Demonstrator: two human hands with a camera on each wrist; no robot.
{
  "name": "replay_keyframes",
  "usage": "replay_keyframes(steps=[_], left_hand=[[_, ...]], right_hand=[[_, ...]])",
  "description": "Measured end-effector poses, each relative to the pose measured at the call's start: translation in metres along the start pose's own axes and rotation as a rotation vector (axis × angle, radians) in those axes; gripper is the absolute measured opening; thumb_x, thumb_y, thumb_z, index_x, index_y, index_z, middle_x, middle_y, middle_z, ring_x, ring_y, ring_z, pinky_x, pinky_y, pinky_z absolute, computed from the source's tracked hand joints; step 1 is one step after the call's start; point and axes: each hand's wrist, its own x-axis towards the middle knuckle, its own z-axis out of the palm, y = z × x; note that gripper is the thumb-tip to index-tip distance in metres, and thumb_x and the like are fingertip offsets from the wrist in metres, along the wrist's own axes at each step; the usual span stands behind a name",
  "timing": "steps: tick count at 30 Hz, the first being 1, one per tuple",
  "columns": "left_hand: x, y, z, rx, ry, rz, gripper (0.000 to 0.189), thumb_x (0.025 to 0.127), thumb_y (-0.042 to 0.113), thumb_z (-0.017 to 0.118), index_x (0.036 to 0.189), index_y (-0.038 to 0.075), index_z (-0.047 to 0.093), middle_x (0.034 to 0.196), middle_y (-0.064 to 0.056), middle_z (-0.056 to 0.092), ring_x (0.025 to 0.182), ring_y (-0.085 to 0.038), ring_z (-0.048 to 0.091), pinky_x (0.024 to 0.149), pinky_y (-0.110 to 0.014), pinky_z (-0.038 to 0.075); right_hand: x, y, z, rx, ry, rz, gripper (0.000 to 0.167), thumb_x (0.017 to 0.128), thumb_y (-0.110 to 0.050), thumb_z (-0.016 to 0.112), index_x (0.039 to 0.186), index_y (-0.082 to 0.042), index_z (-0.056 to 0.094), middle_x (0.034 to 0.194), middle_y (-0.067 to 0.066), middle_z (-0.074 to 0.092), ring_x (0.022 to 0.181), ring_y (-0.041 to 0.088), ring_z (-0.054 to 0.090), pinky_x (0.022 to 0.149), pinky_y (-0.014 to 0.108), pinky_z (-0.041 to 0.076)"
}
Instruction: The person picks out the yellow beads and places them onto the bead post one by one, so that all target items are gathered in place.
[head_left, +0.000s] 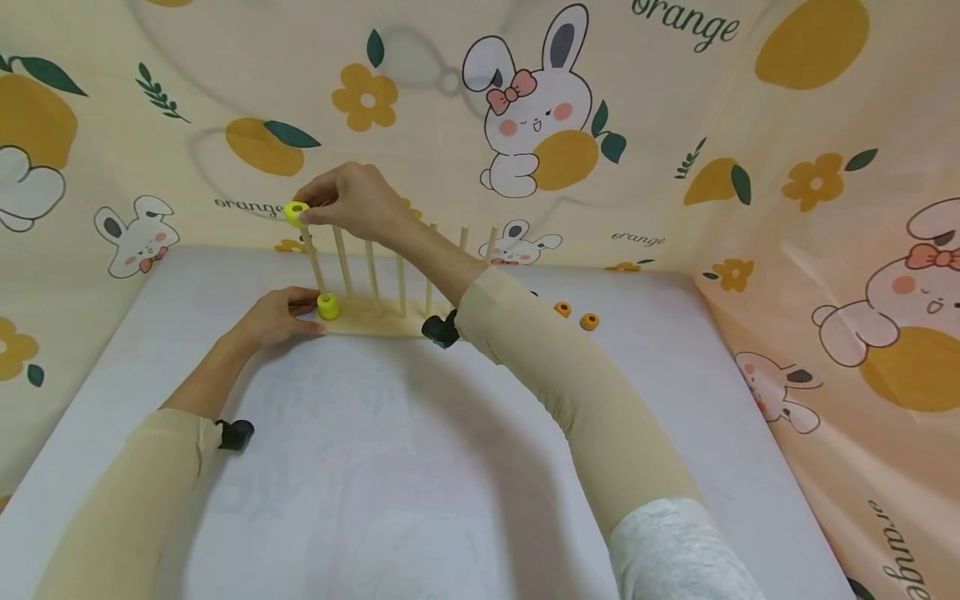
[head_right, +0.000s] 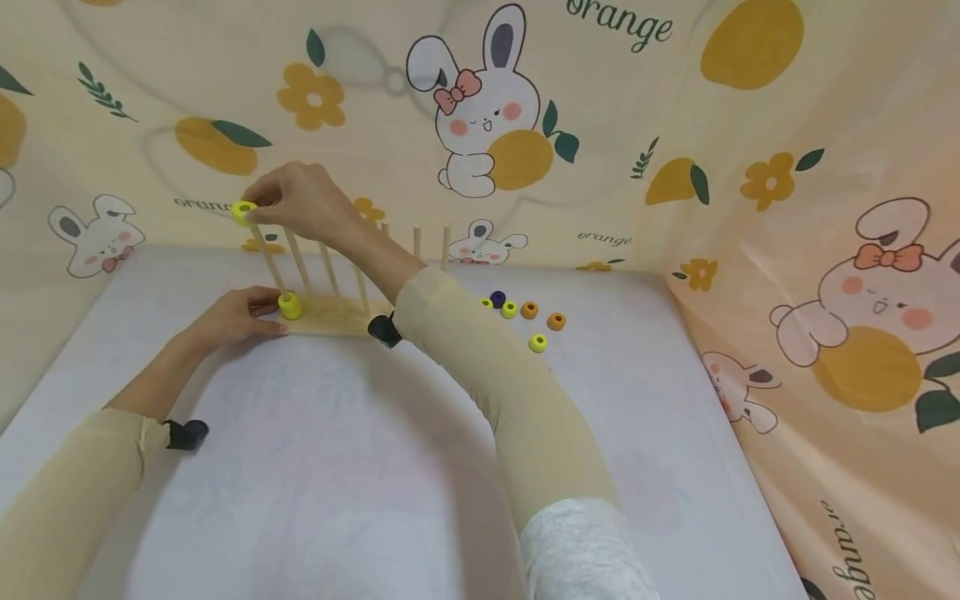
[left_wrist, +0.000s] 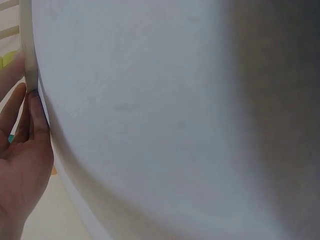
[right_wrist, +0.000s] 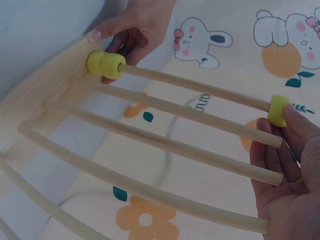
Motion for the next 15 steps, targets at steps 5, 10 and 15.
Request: replay_keyframes(steps=[5, 10, 15], left_hand=[[-0.0008, 0.001, -0.0003, -0.02, -0.004, -0.001, 0.076, 0.087, 0.014, 0.078, 0.145, -0.012, 0.037, 0.148, -0.031, 0.04, 0.136, -0.043, 0.041, 0.116, -0.052, 0.032], [-0.0034, 0.0035, 0.0002, -0.022, -0.003, 0.0, 0.076, 0.087, 0.015, 0.078, 0.145, -0.012, 0.037, 0.148, -0.032, 0.04, 0.136, -0.044, 0.041, 0.115, -0.052, 0.033], [-0.0039, 0.0041, 0.0011, -0.014, 0.005, 0.006, 0.076, 0.086, 0.015, 0.079, 0.144, -0.012, 0.038, 0.147, -0.032, 0.041, 0.136, -0.044, 0.042, 0.115, -0.052, 0.034]], right_hand=[[0.0006, 0.0001, 0.0, -0.005, -0.009, -0.002, 0.033, 0.091, -0.027, 0.074, 0.12, -0.013, 0.073, 0.106, -0.007, 0.074, 0.091, 0.003, 0.066, 0.079, 0.015, 0.052], [-0.0009, 0.0004, -0.0001, -0.001, -0.005, -0.009, 0.031, 0.091, -0.026, 0.074, 0.119, -0.012, 0.074, 0.105, -0.005, 0.075, 0.09, 0.003, 0.066, 0.079, 0.015, 0.052], [-0.003, 0.0007, -0.0014, -0.012, 0.022, -0.015, 0.027, 0.092, -0.025, 0.072, 0.116, -0.013, 0.075, 0.106, -0.006, 0.075, 0.09, 0.003, 0.066, 0.077, 0.015, 0.052]])
